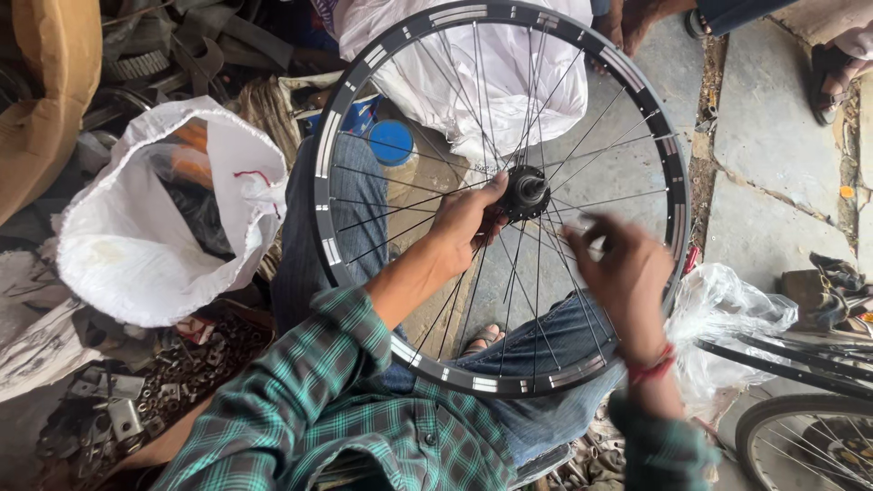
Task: The person sits on the ground and laces a bicycle wheel by hand, inserting spokes into the rim and hub, then tightening them. The person rotates the wheel to access different sections and continues the lacing process.
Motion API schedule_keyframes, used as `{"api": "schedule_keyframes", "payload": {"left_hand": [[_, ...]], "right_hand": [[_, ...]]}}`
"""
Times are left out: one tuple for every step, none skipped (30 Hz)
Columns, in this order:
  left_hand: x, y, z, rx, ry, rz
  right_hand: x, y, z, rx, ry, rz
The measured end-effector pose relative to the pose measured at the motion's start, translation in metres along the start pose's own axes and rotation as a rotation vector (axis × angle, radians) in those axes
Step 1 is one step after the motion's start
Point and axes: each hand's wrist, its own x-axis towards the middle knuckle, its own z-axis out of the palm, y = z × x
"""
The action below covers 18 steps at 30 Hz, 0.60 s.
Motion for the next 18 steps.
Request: {"api": "schedule_keyframes", "payload": {"left_hand": [[-0.003,-0.001,-0.001,-0.002,-0.008,0.001],[-0.007,-0.003,-0.003,0.016,-0.009,-0.001],[-0.011,-0.005,-0.005,0.037,-0.013,-0.002],[-0.015,-0.006,-0.006,0.057,-0.016,-0.004],[-0.02,-0.008,-0.008,0.06,-0.033,0.015],[-0.024,-0.01,-0.01,0.063,-0.05,0.034],[-0.028,-0.011,-0.011,0.066,-0.067,0.05],[-0.032,-0.012,-0.011,0.078,-0.057,0.048],[-0.035,-0.012,-0.011,0.089,-0.048,0.049],[-0.037,-0.013,-0.01,0.1,-0.039,0.049],[-0.039,-0.013,-0.009,0.112,-0.038,0.054],[-0.039,-0.013,-0.009,0.124,-0.037,0.058],[-0.041,-0.016,-0.011,0.135,-0.031,0.056],[-0.042,-0.018,-0.011,0.151,-0.036,0.05],[-0.041,-0.02,-0.011,0.168,-0.043,0.041],[-0.041,-0.022,-0.011,0.186,-0.05,0.032],[-0.041,-0.022,-0.011,0.194,-0.061,0.031],[-0.042,-0.022,-0.01,0.203,-0.073,0.029]], "right_hand": [[-0.013,-0.011,0.0,0.019,0.014,0.008],[-0.024,-0.021,0.0,-0.015,0.022,-0.025],[-0.034,-0.03,0.002,-0.049,0.033,-0.057],[-0.041,-0.037,0.003,-0.083,0.043,-0.089],[-0.047,-0.043,0.006,-0.094,0.041,-0.096],[-0.052,-0.047,0.008,-0.106,0.038,-0.103],[-0.056,-0.049,0.01,-0.117,0.034,-0.108],[-0.059,-0.049,0.011,-0.092,0.02,-0.076],[-0.059,-0.048,0.012,-0.068,0.008,-0.045],[-0.06,-0.046,0.013,-0.044,-0.004,-0.014],[-0.061,-0.043,0.012,-0.044,-0.004,-0.01],[-0.061,-0.04,0.012,-0.044,-0.004,-0.006],[-0.062,-0.038,0.012,-0.042,-0.012,0.001],[-0.063,-0.036,0.01,0.008,-0.044,0.036],[-0.063,-0.033,0.007,0.056,-0.075,0.074],[-0.064,-0.031,0.003,0.105,-0.107,0.113],[-0.062,-0.03,-0.001,0.15,-0.138,0.147],[-0.06,-0.03,-0.007,0.195,-0.168,0.18]]}}
